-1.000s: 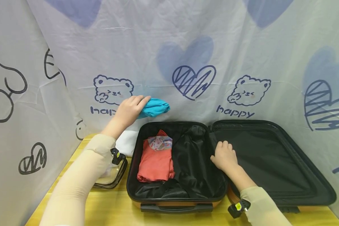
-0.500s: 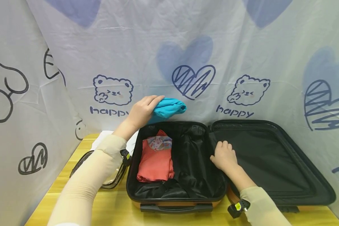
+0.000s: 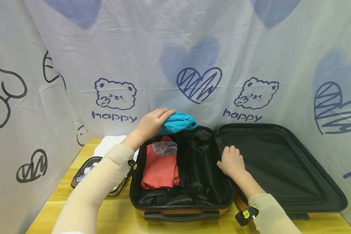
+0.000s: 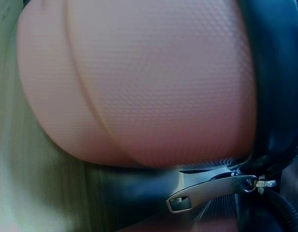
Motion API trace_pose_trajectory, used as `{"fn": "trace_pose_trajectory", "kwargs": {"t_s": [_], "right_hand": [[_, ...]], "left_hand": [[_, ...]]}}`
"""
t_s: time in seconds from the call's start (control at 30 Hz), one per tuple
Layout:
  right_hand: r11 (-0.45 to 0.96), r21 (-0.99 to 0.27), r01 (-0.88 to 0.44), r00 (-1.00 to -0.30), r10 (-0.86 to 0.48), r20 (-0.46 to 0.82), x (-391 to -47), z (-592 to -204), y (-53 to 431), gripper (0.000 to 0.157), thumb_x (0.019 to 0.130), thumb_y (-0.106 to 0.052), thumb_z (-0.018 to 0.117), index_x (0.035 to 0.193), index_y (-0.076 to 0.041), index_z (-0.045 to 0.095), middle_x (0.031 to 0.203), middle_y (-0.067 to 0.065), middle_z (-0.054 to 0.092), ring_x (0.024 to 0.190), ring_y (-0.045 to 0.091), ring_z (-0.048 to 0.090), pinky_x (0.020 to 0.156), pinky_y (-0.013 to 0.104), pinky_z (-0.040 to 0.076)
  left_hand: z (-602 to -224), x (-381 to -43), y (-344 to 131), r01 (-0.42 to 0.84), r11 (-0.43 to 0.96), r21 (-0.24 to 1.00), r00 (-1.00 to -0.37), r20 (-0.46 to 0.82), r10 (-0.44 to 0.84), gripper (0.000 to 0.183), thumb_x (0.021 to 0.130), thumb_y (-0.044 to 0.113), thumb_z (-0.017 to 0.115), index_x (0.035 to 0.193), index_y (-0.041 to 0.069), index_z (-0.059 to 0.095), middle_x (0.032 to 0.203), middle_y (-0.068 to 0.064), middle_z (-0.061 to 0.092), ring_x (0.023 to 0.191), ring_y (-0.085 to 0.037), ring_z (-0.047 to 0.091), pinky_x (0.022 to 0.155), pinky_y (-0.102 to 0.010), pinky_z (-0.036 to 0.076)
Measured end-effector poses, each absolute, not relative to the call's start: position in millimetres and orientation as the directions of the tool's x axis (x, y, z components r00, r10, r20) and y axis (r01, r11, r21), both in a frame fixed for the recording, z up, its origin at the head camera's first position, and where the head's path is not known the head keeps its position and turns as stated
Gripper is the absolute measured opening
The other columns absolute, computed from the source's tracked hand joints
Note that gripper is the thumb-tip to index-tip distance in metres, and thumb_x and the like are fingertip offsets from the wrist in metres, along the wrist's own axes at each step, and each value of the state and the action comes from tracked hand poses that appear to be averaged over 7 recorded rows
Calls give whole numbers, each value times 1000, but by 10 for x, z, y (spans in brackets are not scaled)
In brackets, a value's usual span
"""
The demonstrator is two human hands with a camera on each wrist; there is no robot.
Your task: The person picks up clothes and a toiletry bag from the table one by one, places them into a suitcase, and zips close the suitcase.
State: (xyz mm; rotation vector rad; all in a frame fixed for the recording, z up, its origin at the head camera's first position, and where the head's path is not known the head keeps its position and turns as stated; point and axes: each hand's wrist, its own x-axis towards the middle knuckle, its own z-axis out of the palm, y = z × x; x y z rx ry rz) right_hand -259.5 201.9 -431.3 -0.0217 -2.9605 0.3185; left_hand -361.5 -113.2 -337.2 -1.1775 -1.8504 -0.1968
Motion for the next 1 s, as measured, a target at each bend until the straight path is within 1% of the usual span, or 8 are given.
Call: {"fn": "trace_pose_trajectory", "kwargs": {"t_s": [0.2, 0.3, 0.4, 0.57, 0.67, 0.83, 1.0], "right_hand": [[978, -209, -1, -986, 34, 165, -2592, -4316, 2015, 59, 84, -25, 71, 120, 14, 45, 111, 28, 47, 106, 44, 46, 84, 57, 44], [977, -212, -3, -986, 33, 166, -2590, -4320, 2014, 59, 84, -25, 71, 120, 14, 45, 111, 28, 47, 106, 44, 46, 84, 57, 43], [976, -217, 1, -987, 36, 157, -2590, -4323, 2008, 59, 84, -25, 70, 120, 14, 45, 112, 28, 46, 106, 44, 46, 84, 57, 43], [976, -216, 9, -988, 41, 146, -2589, -4327, 1994, 59, 85, -25, 70, 121, 13, 44, 113, 28, 46, 107, 43, 45, 85, 57, 43], [976, -218, 4, -988, 38, 150, -2584, -4333, 1997, 59, 84, -25, 70, 121, 13, 45, 112, 28, 46, 107, 44, 45, 85, 57, 43], [975, -222, -7, -986, 30, 163, -2579, -4328, 2008, 58, 84, -25, 71, 119, 13, 45, 112, 28, 46, 107, 45, 46, 84, 58, 42], [974, -226, -6, -985, 33, 166, -2577, -4317, 2008, 57, 84, -24, 71, 119, 13, 46, 110, 28, 47, 107, 45, 46, 84, 58, 43]], "left_hand": [[-3431, -3617, -1161, 793, 524, -309, -140, 745, 652, 40, 91, -4, 58, 130, 8, 61, 117, -12, 68, 104, -27, 68, 90, -38, 56], [-3464, -3599, -1194, 803, 516, -296, -162, 726, 668, 40, 91, -4, 57, 129, 8, 61, 117, -11, 68, 104, -27, 68, 89, -38, 56], [-3507, -3576, -1246, 814, 513, -273, -218, 675, 705, 40, 90, -3, 58, 128, 10, 61, 118, -9, 68, 104, -25, 68, 89, -38, 56], [-3592, -3514, -1375, 813, 529, -244, -353, 516, 781, 41, 88, 0, 61, 126, 16, 61, 115, -2, 69, 99, -22, 68, 84, -38, 57], [-3639, -3463, -1447, 813, 534, -232, -400, 445, 801, 44, 85, -1, 63, 125, 17, 60, 114, -1, 69, 95, -22, 68, 81, -40, 56], [-3691, -3371, -1510, 810, 540, -228, -426, 404, 810, 49, 81, -2, 67, 124, 18, 61, 112, 1, 69, 91, -22, 69, 77, -40, 57], [-3730, -3242, -1538, 801, 527, -283, -423, 356, 833, 53, 76, -1, 75, 124, 18, 62, 110, -1, 69, 92, -21, 69, 75, -39, 57]]}}
